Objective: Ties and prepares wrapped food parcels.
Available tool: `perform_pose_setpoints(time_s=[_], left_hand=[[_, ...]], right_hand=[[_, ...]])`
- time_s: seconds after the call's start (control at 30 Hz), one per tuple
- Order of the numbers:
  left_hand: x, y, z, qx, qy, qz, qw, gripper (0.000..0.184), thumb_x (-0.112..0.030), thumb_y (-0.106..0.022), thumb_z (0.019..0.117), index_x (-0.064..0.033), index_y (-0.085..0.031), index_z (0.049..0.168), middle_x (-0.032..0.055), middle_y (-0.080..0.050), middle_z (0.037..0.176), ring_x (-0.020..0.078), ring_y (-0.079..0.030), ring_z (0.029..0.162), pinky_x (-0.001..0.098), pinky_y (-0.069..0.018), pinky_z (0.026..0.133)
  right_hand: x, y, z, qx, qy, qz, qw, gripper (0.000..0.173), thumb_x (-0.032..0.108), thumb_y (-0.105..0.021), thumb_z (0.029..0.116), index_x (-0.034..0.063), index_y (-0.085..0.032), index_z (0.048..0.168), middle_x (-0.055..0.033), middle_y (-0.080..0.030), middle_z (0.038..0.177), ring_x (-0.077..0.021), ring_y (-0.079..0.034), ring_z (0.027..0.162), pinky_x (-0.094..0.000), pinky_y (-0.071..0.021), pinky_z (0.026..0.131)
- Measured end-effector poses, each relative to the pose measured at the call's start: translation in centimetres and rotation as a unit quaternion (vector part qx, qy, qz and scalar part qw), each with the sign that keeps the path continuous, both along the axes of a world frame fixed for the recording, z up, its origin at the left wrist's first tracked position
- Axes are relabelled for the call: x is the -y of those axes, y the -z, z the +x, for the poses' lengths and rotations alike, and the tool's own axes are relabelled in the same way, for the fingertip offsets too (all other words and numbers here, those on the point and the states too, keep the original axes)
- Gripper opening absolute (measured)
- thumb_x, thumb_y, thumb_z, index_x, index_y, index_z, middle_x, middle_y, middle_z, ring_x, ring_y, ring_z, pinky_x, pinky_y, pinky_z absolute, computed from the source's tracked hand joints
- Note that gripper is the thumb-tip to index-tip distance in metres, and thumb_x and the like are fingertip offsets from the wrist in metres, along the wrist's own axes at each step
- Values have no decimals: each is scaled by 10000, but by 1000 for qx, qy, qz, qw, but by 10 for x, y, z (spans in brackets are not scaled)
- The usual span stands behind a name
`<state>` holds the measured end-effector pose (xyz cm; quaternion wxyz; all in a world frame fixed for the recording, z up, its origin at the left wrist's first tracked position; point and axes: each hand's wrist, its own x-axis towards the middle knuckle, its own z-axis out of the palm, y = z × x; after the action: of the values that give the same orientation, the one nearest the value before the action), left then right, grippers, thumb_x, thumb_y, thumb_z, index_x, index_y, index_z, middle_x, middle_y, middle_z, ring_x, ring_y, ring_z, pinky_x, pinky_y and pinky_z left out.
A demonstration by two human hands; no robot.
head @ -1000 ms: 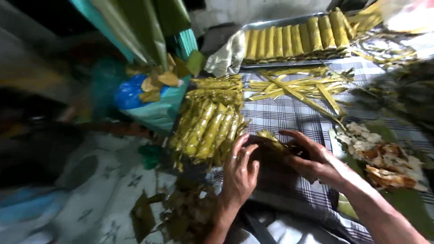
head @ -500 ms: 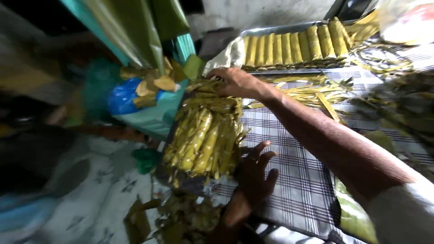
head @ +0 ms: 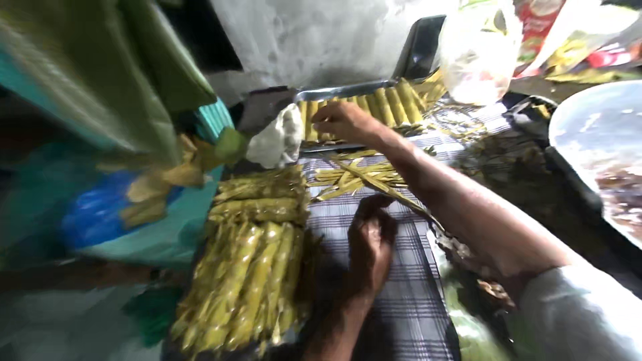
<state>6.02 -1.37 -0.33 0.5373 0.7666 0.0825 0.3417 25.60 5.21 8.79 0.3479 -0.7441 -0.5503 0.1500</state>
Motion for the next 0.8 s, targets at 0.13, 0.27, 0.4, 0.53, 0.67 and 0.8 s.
perform_pose_setpoints(time_s=[0.13,0.27,0.4,0.53,0.67,0.8], left_hand=[[15,4,33,62,41,-122,990,159,23,-608,906,102,-714,816,115,-707,954,36,-655,914,167,-534,827],[22,3,29,-85,37,-150,984,214,-86,-547,1004,31,-665,868,-33,-531,561,0,-489,466,181,-429,470],[14,15,29,-78,57,-122,988,374,-17,-572,946,62,-590,1312,-12,-566,680,30,-478,538,205,-430,512],[5,23,34,-17,99,-148,984,467,9,-631,888,94,-558,1340,113,-663,1091,91,-649,865,211,-554,715],[3,25,35,7,100,-176,979,407,10,-646,897,114,-575,1284,137,-668,1119,110,-663,907,223,-567,731],[0,26,35,22,102,-282,954,465,-3,-650,905,141,-496,1321,150,-645,1183,113,-675,959,242,-587,774]], right_hand=[[19,-12,74,25,126,-114,985,288,204,-659,1008,-1,-689,1207,-216,-694,1125,-348,-689,977,-555,-540,900],[18,-4,136,87,195,-226,950,337,198,-668,989,-25,-668,1241,-291,-662,1198,-457,-666,1073,-660,-501,937],[0,8,171,123,227,-308,916,448,304,-703,966,-65,-631,1210,-322,-640,1180,-495,-641,1076,-692,-478,901],[-18,6,171,102,249,-362,892,358,227,-755,921,-58,-660,1115,-276,-668,1082,-429,-665,960,-642,-512,832],[-19,6,179,70,248,-338,905,319,152,-761,906,-56,-636,1114,-247,-662,1007,-364,-661,831,-581,-541,772],[-5,-5,164,4,207,-282,937,287,113,-697,957,-66,-595,1157,-200,-632,951,-242,-593,717,-437,-531,709]])
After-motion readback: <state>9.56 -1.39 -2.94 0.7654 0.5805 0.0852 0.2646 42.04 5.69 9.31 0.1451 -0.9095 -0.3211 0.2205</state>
